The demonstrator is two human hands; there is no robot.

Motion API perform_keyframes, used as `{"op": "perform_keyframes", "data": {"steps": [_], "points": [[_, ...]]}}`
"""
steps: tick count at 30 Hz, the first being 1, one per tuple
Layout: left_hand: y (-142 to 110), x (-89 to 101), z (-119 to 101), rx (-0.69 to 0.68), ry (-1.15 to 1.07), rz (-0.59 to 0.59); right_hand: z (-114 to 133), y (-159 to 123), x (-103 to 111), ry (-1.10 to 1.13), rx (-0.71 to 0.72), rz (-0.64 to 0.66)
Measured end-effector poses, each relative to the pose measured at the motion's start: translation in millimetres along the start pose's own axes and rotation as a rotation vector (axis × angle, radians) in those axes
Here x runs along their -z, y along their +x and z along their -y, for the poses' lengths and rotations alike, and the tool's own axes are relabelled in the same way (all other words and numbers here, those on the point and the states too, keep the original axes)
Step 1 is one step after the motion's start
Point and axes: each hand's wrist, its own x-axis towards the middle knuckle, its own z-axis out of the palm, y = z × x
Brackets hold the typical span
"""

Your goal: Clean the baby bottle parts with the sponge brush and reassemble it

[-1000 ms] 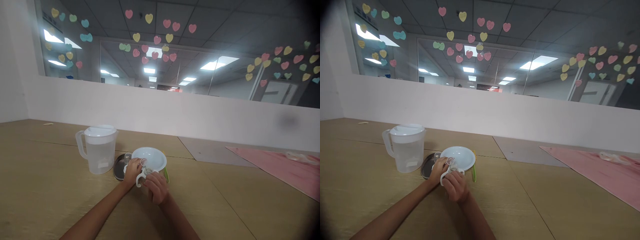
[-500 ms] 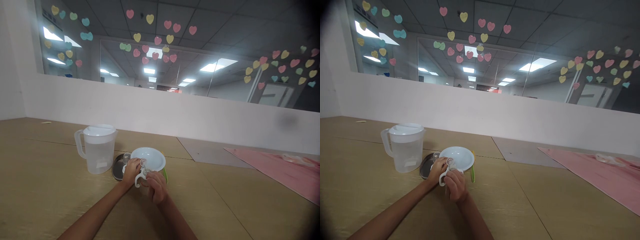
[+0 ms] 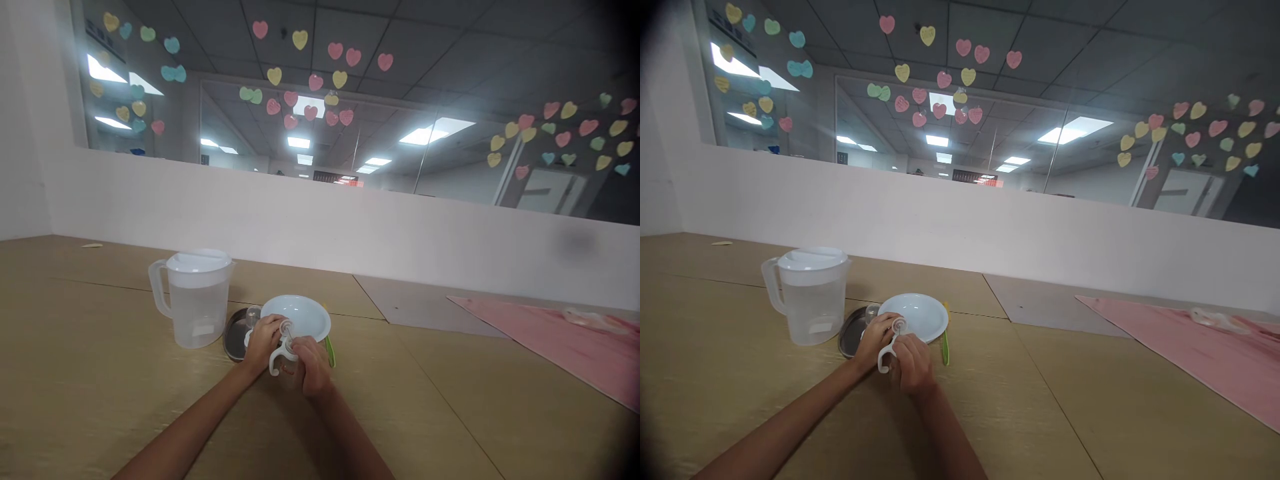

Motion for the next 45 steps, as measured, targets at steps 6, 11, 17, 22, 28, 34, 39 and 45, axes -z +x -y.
{"op": "perform_keyframes", "data": {"steps": [6, 11, 17, 22, 28, 34, 39, 45], "points": [[0.7, 3.4, -3.9, -0.009, -0.072, -0.010, -6.7, -8.2, -2.3, 0.006, -0.016, -0.024], [6.1, 14.1, -8.4, 0.024, -0.072, -0.110, -11.7, -16.8, -5.9, 0.085, -0.102, -0.054], [6.1, 17.8, -18.0, -0.025, -0.074, -0.115, -9.0, -12.3, -6.0, 0.064, -0.057, -0.050], [4.2, 16.4, -24.6, -0.089, -0.151, -0.102, -7.7, -6.5, -5.9, 0.003, -0.028, -0.040], [3.5, 18.5, -29.4, -0.109, -0.209, -0.128, -9.6, -6.3, -15.0, -0.107, -0.034, 0.008], [3.6, 22.0, -36.0, -0.114, -0.309, -0.181, -2.4, -9.2, -23.6, -0.238, -0.078, 0.081], [3.2, 22.8, -41.4, -0.135, -0.342, -0.186, -4.0, -11.6, -17.3, -0.286, -0.080, 0.095], [1.1, 16.9, -43.6, -0.141, -0.317, -0.169, -10.8, -11.5, -13.5, -0.393, -0.052, 0.066]]}}
